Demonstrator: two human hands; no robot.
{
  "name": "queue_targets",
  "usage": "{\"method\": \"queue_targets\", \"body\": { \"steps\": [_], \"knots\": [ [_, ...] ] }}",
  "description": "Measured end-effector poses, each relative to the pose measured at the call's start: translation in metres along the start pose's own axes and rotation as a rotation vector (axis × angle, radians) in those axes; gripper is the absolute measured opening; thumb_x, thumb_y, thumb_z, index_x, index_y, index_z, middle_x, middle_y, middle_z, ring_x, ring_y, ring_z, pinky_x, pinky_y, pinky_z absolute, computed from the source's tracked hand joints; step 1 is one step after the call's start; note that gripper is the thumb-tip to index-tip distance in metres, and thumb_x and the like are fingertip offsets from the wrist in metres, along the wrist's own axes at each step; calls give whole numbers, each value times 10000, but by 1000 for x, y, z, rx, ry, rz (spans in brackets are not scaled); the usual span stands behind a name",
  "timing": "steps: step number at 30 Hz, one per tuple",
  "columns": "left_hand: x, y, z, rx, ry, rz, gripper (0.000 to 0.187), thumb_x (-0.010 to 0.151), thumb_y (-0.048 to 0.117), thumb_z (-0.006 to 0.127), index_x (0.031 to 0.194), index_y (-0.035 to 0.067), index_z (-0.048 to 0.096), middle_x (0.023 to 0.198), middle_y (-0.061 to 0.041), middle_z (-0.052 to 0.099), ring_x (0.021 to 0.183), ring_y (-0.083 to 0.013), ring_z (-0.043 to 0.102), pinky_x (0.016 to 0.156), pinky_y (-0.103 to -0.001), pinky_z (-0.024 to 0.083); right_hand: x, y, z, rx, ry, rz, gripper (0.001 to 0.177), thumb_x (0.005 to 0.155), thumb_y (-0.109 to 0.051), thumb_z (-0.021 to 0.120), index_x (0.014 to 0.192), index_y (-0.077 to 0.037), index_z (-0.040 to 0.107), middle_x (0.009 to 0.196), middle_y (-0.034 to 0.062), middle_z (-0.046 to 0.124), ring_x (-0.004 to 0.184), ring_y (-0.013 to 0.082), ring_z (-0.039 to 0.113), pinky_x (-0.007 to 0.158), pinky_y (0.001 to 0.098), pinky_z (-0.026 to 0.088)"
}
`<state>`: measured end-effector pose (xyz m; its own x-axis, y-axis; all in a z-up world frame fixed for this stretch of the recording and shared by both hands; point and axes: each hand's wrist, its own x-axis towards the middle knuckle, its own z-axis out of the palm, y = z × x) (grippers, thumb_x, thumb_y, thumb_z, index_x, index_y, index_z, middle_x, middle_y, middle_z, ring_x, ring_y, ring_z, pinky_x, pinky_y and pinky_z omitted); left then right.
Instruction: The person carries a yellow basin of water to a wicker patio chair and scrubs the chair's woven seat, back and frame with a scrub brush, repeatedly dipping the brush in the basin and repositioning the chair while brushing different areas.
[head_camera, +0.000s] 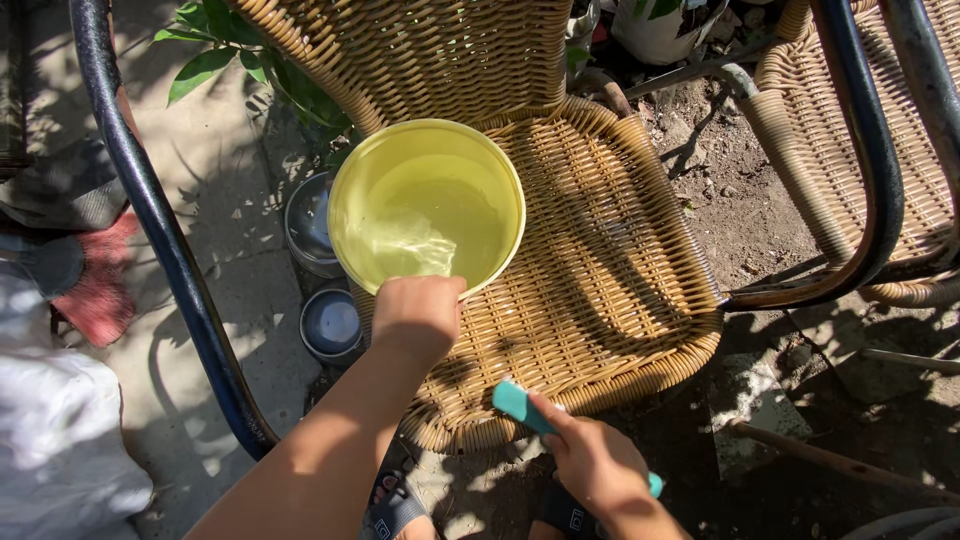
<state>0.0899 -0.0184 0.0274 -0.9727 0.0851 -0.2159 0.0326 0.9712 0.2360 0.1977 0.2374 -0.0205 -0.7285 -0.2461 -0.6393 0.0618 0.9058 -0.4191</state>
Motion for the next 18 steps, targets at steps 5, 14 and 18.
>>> {"method": "queue_targets", "body": {
  "steps": [5,14,18],
  "knots": [
    [-1,0,-1,-11,21,14,144,877,246,628,891,177,753,822,-111,739,845,-337,707,784,-483,538,22,-41,29,8,-83,-289,557,911,-285,678,1424,-457,544,853,91,731,782,326,701,709,465,538],
    [3,1,6,52,-31,45,255,838,151,573,967,229,779,902,-111,749,889,-331,721,777,-471,564,38,49,-83,-334,124,-320,572,847,-374,711,1396,-494,606,776,11,737,745,226,716,765,408,492],
    [9,11,8,112,-75,88,228,844,132,569,947,197,762,877,-107,754,881,-324,726,754,-464,569,38,-8,-2,-382,-116,-333,491,965,-330,624,1424,-489,546,878,39,697,883,230,670,899,400,392]
  ]
}}
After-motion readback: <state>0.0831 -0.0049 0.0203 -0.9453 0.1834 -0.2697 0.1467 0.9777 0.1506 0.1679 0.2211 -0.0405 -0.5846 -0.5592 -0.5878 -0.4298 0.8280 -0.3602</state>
